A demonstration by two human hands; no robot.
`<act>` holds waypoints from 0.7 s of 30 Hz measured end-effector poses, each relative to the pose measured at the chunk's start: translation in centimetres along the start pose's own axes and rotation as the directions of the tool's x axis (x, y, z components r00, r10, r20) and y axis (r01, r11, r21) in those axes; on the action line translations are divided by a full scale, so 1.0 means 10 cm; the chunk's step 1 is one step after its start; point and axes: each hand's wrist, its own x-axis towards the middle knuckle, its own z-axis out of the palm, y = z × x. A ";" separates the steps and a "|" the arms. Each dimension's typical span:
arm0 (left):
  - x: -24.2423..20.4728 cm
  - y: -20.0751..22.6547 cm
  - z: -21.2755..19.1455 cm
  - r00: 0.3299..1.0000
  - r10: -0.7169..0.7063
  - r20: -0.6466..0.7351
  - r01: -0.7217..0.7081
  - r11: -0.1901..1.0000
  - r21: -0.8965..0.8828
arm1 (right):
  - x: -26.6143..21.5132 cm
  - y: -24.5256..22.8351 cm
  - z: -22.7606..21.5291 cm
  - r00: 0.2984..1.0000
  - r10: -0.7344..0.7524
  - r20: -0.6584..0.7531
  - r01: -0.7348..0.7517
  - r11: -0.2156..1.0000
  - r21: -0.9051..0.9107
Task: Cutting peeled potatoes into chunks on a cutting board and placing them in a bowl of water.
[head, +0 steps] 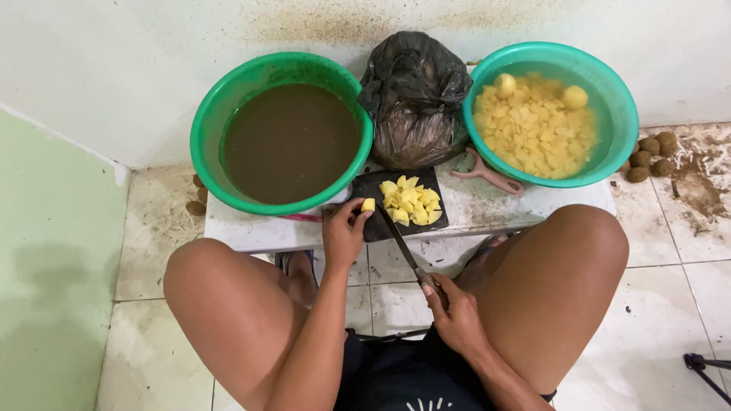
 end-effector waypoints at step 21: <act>0.05 -0.07 0.14 0.988 0.139 -0.066 -0.122 0.970 0.211 | 0.01 0.03 0.02 1.000 -0.006 -0.013 0.006 1.000 -0.005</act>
